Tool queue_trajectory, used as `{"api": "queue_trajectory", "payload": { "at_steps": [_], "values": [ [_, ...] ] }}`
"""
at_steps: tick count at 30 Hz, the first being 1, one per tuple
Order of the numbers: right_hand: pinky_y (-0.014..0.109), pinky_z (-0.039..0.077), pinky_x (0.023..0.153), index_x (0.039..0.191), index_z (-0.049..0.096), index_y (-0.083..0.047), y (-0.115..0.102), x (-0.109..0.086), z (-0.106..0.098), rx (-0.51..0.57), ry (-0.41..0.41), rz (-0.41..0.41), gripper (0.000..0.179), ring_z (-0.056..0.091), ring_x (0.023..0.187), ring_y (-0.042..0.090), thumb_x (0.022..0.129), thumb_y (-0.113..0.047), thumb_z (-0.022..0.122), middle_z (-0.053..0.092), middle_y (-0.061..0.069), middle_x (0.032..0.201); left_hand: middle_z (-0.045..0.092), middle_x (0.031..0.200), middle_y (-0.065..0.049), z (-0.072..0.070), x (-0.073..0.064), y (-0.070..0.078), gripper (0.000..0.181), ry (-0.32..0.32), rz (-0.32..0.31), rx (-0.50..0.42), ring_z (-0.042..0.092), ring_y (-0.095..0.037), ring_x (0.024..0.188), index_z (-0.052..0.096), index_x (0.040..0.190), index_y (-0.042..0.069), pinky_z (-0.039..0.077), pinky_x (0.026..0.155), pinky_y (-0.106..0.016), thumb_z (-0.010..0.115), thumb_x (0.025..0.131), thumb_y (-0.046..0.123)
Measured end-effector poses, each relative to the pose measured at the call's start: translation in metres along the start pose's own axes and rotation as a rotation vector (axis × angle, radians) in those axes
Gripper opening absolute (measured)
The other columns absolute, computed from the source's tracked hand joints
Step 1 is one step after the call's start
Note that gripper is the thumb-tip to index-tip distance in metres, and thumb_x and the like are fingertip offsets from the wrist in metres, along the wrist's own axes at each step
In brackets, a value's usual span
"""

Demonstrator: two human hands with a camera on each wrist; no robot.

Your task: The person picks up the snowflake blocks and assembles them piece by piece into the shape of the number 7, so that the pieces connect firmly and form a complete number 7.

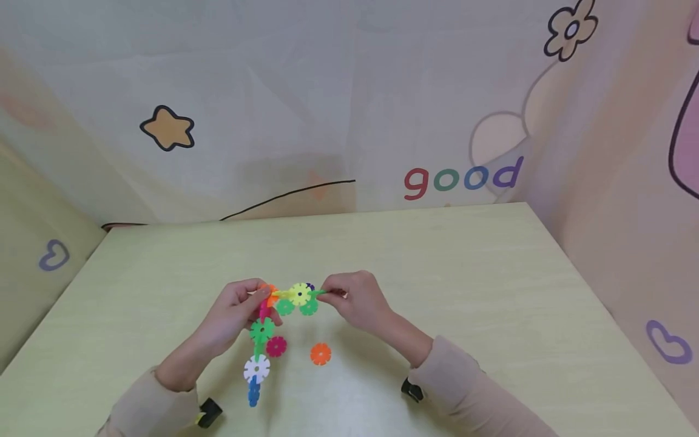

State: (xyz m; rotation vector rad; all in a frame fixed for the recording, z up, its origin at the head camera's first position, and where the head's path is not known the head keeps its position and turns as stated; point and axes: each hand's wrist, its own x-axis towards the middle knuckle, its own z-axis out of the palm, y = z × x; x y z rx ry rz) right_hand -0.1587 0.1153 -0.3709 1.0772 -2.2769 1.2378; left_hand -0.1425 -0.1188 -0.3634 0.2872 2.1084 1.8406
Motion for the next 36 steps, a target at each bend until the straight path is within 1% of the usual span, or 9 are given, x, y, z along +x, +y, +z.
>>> {"api": "queue_trajectory", "payload": {
  "at_steps": [2,9,16,18,21,26,28,33,36],
  "values": [
    [0.019,0.044,0.050,0.069,0.067,-0.008,0.0006,-0.0005,-0.0008,-0.002,0.008,-0.009,0.010,0.052,0.055,0.002,0.072,0.000,0.073,0.061,-0.004,0.062,0.067,0.072,-0.014,0.0013,0.0002,0.0011,0.025,-0.003,0.002,0.004,0.064,-0.019,0.057,0.052,0.097,-0.007,0.050,0.050,-0.023,0.045,0.097,0.017],
    [0.017,0.040,0.048,0.069,0.066,-0.007,0.0041,0.0002,-0.0003,-0.013,0.008,-0.058,0.011,0.049,0.054,0.003,0.072,0.001,0.072,0.060,-0.004,0.061,0.067,0.070,-0.015,0.0024,0.0001,0.0014,0.023,0.001,-0.002,-0.010,0.063,-0.019,0.054,0.052,0.094,-0.007,0.050,0.050,-0.023,0.045,0.097,0.016],
    [0.016,0.041,0.049,0.067,0.064,-0.007,0.0062,0.0013,-0.0006,-0.045,0.008,-0.130,0.014,0.048,0.052,0.005,0.069,0.003,0.073,0.058,-0.002,0.059,0.067,0.072,-0.017,0.0040,-0.0002,0.0002,0.026,0.006,-0.007,-0.005,0.065,-0.021,0.057,0.050,0.097,-0.010,0.052,0.054,-0.026,0.044,0.097,0.015],
    [0.017,0.042,0.050,0.067,0.064,-0.006,0.0067,0.0014,-0.0006,-0.058,0.008,-0.149,0.014,0.049,0.053,0.006,0.069,0.004,0.074,0.059,-0.001,0.060,0.067,0.073,-0.018,0.0052,-0.0002,0.0003,0.025,0.010,-0.011,-0.006,0.065,-0.022,0.058,0.050,0.098,-0.010,0.053,0.055,-0.027,0.044,0.097,0.014],
    [0.018,0.043,0.050,0.067,0.064,-0.004,0.0075,0.0007,0.0008,-0.074,-0.007,-0.173,0.013,0.051,0.053,0.007,0.068,0.004,0.074,0.060,0.000,0.061,0.067,0.072,-0.016,0.0073,-0.0003,0.0018,0.023,0.030,-0.006,0.022,0.064,-0.022,0.057,0.051,0.097,-0.008,0.052,0.054,-0.026,0.045,0.096,0.014],
    [0.019,0.043,0.049,0.068,0.064,-0.004,0.0072,-0.0015,0.0051,-0.064,-0.003,-0.161,0.012,0.050,0.053,0.007,0.070,0.003,0.073,0.059,-0.001,0.061,0.066,0.070,-0.016,0.0067,-0.0008,0.0057,0.021,0.045,0.028,0.067,0.062,-0.021,0.054,0.052,0.094,-0.006,0.050,0.050,-0.024,0.046,0.096,0.014],
    [0.019,0.044,0.050,0.069,0.065,-0.005,0.0074,-0.0020,0.0059,-0.057,0.007,-0.154,0.011,0.051,0.054,0.007,0.070,0.002,0.073,0.059,-0.002,0.061,0.066,0.070,-0.015,0.0051,-0.0012,0.0057,0.021,0.034,0.021,0.065,0.062,-0.021,0.054,0.053,0.094,-0.006,0.050,0.050,-0.025,0.046,0.096,0.014],
    [0.020,0.046,0.052,0.071,0.066,-0.007,0.0085,-0.0012,0.0035,-0.071,0.024,-0.157,0.011,0.054,0.057,0.005,0.069,0.000,0.074,0.061,-0.003,0.063,0.067,0.072,-0.015,0.0027,-0.0026,0.0016,0.022,-0.020,-0.012,0.045,0.064,-0.021,0.056,0.051,0.096,-0.006,0.052,0.053,-0.026,0.045,0.097,0.015],
    [0.022,0.047,0.053,0.072,0.066,-0.007,0.0082,0.0001,0.0018,-0.080,0.022,-0.145,0.010,0.054,0.058,0.005,0.070,-0.001,0.075,0.062,-0.003,0.065,0.067,0.073,-0.015,0.0026,-0.0025,-0.0009,0.023,-0.026,-0.015,0.031,0.064,-0.021,0.056,0.051,0.096,-0.006,0.052,0.053,-0.027,0.045,0.097,0.016]
  ]
}}
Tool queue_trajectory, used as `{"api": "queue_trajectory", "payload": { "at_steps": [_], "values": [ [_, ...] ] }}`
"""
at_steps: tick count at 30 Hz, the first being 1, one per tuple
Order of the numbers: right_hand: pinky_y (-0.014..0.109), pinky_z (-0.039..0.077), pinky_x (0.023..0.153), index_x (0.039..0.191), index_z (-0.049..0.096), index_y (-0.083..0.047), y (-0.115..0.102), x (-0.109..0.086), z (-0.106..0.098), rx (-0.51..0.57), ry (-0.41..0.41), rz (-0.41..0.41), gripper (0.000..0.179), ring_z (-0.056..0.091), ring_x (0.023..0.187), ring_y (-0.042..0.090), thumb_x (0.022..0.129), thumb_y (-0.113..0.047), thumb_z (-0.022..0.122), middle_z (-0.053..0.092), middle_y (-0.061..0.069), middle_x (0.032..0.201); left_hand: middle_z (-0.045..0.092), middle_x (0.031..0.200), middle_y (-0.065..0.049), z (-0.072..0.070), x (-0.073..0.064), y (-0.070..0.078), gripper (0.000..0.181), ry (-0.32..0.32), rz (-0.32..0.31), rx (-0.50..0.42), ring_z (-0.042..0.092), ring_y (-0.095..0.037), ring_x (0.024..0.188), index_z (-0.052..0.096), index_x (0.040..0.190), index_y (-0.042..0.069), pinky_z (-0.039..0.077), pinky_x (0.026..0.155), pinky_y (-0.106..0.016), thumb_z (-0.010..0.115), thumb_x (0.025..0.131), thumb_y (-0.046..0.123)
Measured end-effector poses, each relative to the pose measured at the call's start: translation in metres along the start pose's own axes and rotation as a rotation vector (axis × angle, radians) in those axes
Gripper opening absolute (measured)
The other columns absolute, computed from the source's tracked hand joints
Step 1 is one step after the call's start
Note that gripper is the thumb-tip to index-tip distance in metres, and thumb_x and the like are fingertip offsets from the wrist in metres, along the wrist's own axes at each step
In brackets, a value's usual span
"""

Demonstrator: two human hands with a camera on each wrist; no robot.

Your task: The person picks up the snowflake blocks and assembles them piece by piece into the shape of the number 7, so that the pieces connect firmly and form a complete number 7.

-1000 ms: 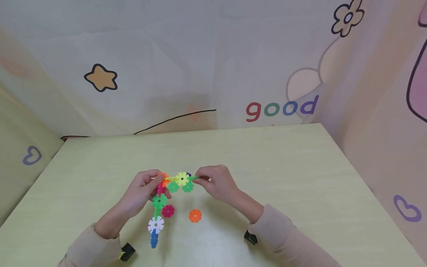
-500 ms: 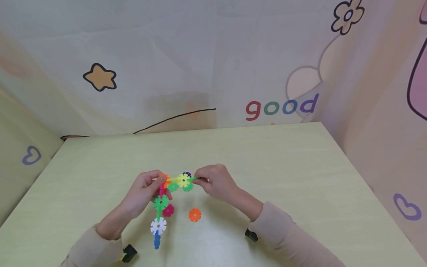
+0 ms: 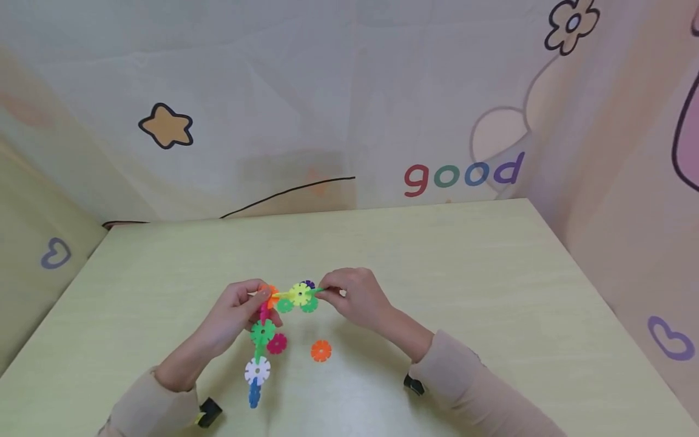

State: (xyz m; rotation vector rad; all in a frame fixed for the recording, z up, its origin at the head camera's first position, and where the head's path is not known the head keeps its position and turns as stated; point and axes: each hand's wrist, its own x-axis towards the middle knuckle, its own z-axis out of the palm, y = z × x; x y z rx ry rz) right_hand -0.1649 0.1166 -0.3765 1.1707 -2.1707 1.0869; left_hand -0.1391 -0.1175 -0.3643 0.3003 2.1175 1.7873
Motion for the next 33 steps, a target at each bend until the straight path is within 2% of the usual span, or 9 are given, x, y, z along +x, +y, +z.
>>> {"api": "queue_trajectory", "payload": {
  "at_steps": [10,18,26,33],
  "values": [
    [0.020,0.049,0.059,0.078,0.068,-0.005,-0.001,0.001,-0.005,0.058,-0.051,0.103,0.009,0.057,0.061,0.005,0.073,-0.002,0.074,0.065,-0.002,0.070,0.068,0.076,-0.016,0.002,0.000,-0.001,0.023,0.015,-0.006,-0.045,0.065,-0.023,0.056,0.050,0.094,-0.004,0.053,0.053,-0.032,0.044,0.097,0.017],
    [0.022,0.049,0.058,0.084,0.068,-0.003,-0.004,0.000,-0.011,0.061,-0.093,0.188,0.013,0.056,0.062,0.006,0.073,-0.004,0.074,0.065,-0.001,0.072,0.068,0.075,-0.013,-0.003,-0.002,-0.001,0.026,0.045,-0.005,-0.030,0.064,-0.021,0.059,0.052,0.101,-0.006,0.050,0.051,-0.025,0.043,0.097,0.017],
    [0.023,0.049,0.058,0.086,0.068,-0.004,-0.005,-0.005,-0.016,0.121,-0.199,0.340,0.012,0.055,0.063,0.006,0.076,-0.007,0.073,0.065,-0.003,0.073,0.068,0.075,-0.011,-0.009,-0.007,-0.003,0.028,0.054,0.001,-0.034,0.065,-0.020,0.063,0.051,0.103,-0.008,0.051,0.054,-0.025,0.043,0.098,0.019],
    [0.023,0.048,0.059,0.090,0.068,-0.002,0.001,-0.009,-0.014,0.158,-0.325,0.435,0.017,0.054,0.064,0.007,0.076,-0.010,0.073,0.063,-0.003,0.074,0.068,0.076,-0.011,-0.016,-0.009,-0.004,0.029,0.060,0.000,-0.020,0.063,-0.019,0.061,0.051,0.105,-0.006,0.049,0.053,-0.024,0.043,0.098,0.020]
  ]
}}
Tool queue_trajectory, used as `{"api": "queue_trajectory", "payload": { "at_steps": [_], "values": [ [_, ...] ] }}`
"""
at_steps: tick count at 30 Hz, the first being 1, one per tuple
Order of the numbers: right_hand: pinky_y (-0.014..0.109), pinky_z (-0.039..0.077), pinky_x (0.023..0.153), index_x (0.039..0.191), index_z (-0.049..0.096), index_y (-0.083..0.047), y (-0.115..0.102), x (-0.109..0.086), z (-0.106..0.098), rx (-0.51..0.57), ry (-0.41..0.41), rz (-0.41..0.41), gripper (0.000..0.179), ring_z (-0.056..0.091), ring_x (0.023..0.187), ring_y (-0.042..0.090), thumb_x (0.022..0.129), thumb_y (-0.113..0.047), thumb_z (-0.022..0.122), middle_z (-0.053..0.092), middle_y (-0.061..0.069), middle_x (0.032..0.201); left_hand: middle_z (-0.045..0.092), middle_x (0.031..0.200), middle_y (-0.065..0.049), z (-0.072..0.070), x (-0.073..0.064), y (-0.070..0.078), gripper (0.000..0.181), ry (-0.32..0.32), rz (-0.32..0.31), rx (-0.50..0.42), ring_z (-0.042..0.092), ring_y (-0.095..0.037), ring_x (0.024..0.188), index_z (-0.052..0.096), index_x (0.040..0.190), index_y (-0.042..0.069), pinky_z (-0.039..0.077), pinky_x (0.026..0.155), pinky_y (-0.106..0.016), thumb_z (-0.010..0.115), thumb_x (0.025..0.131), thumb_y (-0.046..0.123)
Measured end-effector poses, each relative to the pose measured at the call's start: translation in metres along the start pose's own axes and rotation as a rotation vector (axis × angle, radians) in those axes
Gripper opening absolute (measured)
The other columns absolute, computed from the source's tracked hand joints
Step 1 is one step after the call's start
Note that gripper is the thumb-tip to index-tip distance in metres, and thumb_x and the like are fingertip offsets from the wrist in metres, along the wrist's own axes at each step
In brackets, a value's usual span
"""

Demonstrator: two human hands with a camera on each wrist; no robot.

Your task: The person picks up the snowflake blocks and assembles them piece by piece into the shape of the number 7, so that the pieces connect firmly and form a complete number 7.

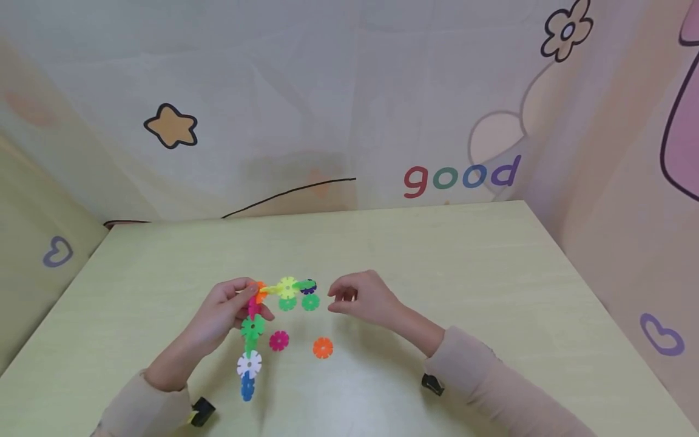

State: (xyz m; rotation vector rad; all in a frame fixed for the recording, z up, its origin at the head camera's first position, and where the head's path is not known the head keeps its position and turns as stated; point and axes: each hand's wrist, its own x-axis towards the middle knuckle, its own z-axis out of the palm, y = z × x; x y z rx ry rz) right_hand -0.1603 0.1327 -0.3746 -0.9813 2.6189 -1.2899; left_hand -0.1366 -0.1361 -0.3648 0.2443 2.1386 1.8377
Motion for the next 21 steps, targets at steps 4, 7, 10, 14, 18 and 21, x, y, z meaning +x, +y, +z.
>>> {"api": "queue_trajectory", "payload": {
  "at_steps": [4,7,10,14,18,21],
  "values": [
    [0.023,0.048,0.061,0.095,0.068,-0.002,0.008,0.000,0.005,0.005,-0.099,0.045,0.024,0.055,0.068,0.006,0.075,-0.014,0.075,0.065,0.003,0.081,0.068,0.076,-0.011,-0.003,0.000,-0.001,0.027,-0.013,0.005,-0.013,0.063,-0.018,0.060,0.051,0.102,-0.005,0.050,0.053,-0.024,0.042,0.098,0.020],
    [0.024,0.047,0.062,0.099,0.068,-0.004,0.011,-0.002,0.009,0.003,-0.177,0.080,0.030,0.056,0.069,0.007,0.074,-0.016,0.076,0.064,0.006,0.085,0.068,0.075,-0.010,-0.005,-0.001,-0.001,0.026,-0.019,0.005,-0.027,0.062,-0.017,0.058,0.051,0.102,-0.005,0.049,0.052,-0.023,0.042,0.098,0.019],
    [0.024,0.046,0.061,0.105,0.067,-0.005,0.015,-0.004,0.012,0.013,-0.235,0.113,0.037,0.056,0.069,0.008,0.072,-0.017,0.077,0.062,0.004,0.085,0.068,0.075,-0.010,-0.006,0.000,-0.001,0.026,-0.018,0.002,-0.036,0.062,-0.016,0.058,0.050,0.102,-0.006,0.049,0.052,-0.022,0.041,0.098,0.018],
    [0.023,0.046,0.060,0.111,0.065,-0.004,0.018,-0.007,0.017,0.035,-0.279,0.122,0.045,0.055,0.064,0.008,0.070,-0.015,0.079,0.059,0.004,0.084,0.068,0.075,-0.009,-0.008,0.000,0.000,0.027,-0.017,-0.005,-0.041,0.061,-0.015,0.057,0.050,0.105,-0.006,0.048,0.051,-0.022,0.041,0.098,0.019],
    [0.021,0.042,0.058,0.112,0.064,-0.003,0.019,-0.008,0.022,0.039,-0.313,0.102,0.049,0.048,0.060,0.007,0.067,-0.014,0.080,0.056,0.002,0.079,0.068,0.075,-0.009,-0.009,0.002,-0.001,0.027,-0.020,-0.012,-0.046,0.062,-0.015,0.058,0.050,0.104,-0.005,0.048,0.051,-0.022,0.041,0.098,0.020],
    [0.019,0.040,0.057,0.112,0.065,-0.005,0.018,-0.007,0.028,0.009,-0.343,0.083,0.050,0.043,0.059,0.005,0.066,-0.015,0.081,0.053,-0.001,0.075,0.068,0.075,-0.009,-0.011,0.003,-0.002,0.027,-0.027,-0.012,-0.050,0.062,-0.015,0.057,0.050,0.102,-0.005,0.049,0.052,-0.022,0.042,0.098,0.021]
  ]
}}
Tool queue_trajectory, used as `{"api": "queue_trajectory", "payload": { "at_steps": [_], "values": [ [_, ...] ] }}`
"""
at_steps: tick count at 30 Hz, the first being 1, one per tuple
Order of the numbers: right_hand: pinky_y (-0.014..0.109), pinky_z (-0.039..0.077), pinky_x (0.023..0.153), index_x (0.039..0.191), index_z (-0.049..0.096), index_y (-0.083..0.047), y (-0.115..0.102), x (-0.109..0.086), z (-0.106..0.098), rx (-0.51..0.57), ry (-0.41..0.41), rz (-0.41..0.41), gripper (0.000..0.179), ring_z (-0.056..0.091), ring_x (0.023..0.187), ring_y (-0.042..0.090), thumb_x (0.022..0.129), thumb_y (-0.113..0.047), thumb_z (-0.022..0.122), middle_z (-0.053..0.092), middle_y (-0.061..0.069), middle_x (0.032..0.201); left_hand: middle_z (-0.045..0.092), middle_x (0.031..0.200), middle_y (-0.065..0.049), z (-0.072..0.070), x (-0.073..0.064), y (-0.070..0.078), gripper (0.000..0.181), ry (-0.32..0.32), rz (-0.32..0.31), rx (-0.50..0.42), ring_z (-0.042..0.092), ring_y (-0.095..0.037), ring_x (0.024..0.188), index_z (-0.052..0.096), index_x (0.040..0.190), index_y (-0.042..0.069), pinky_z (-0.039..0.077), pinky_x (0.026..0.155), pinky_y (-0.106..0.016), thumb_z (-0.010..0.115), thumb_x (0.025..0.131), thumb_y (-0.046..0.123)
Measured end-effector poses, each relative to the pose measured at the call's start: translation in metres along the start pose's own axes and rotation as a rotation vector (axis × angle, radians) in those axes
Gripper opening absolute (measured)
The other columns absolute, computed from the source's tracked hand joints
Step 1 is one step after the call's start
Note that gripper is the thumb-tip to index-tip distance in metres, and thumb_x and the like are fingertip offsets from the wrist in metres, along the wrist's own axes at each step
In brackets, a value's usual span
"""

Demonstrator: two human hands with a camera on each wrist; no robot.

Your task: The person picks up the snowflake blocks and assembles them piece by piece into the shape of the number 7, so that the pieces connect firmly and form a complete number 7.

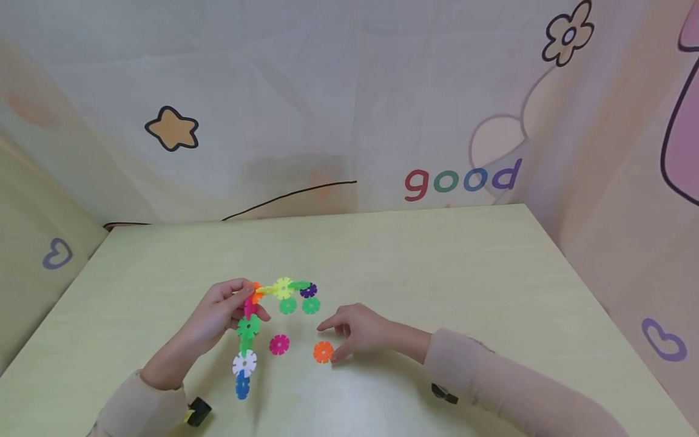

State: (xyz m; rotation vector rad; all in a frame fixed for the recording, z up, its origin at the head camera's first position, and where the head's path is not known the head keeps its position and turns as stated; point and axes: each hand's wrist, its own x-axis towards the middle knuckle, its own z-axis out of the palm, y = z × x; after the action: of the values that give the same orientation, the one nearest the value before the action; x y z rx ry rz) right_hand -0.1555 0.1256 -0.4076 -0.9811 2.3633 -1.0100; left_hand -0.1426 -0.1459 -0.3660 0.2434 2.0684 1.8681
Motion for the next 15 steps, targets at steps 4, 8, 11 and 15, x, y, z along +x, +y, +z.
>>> {"api": "queue_trajectory", "payload": {
  "at_steps": [4,8,11,15],
  "values": [
    [0.018,0.037,0.056,0.112,0.066,-0.011,-0.0016,0.0028,0.0053,-0.064,-0.030,0.002,0.049,0.041,0.061,0.004,0.066,-0.017,0.081,0.050,-0.004,0.072,0.068,0.074,-0.008,-0.0019,0.0012,-0.0022,0.027,-0.011,0.007,-0.008,0.061,-0.015,0.056,0.050,0.100,-0.004,0.050,0.052,-0.022,0.042,0.098,0.022],
    [0.018,0.036,0.057,0.109,0.068,-0.014,-0.0042,0.0034,0.0081,-0.103,-0.039,0.029,0.045,0.042,0.064,0.005,0.067,-0.017,0.080,0.049,-0.006,0.074,0.068,0.075,-0.008,-0.0036,0.0019,-0.0034,0.027,-0.016,0.007,-0.023,0.063,-0.015,0.058,0.050,0.101,-0.005,0.051,0.054,-0.023,0.042,0.098,0.022],
    [0.018,0.035,0.057,0.106,0.070,-0.015,-0.0060,0.0033,0.0093,-0.121,-0.036,0.035,0.040,0.042,0.065,0.006,0.068,-0.017,0.080,0.049,-0.007,0.075,0.068,0.075,-0.008,-0.0045,0.0022,-0.0033,0.028,-0.013,-0.002,-0.025,0.063,-0.016,0.058,0.049,0.102,-0.005,0.051,0.054,-0.024,0.042,0.098,0.022],
    [0.019,0.035,0.057,0.100,0.072,-0.017,-0.0070,0.0034,0.0095,-0.141,-0.028,0.036,0.033,0.043,0.066,0.006,0.069,-0.015,0.079,0.049,-0.008,0.076,0.068,0.075,-0.008,-0.0047,0.0032,-0.0023,0.029,-0.014,-0.003,-0.018,0.062,-0.016,0.057,0.049,0.103,-0.005,0.050,0.054,-0.023,0.042,0.098,0.022]
  ]
}}
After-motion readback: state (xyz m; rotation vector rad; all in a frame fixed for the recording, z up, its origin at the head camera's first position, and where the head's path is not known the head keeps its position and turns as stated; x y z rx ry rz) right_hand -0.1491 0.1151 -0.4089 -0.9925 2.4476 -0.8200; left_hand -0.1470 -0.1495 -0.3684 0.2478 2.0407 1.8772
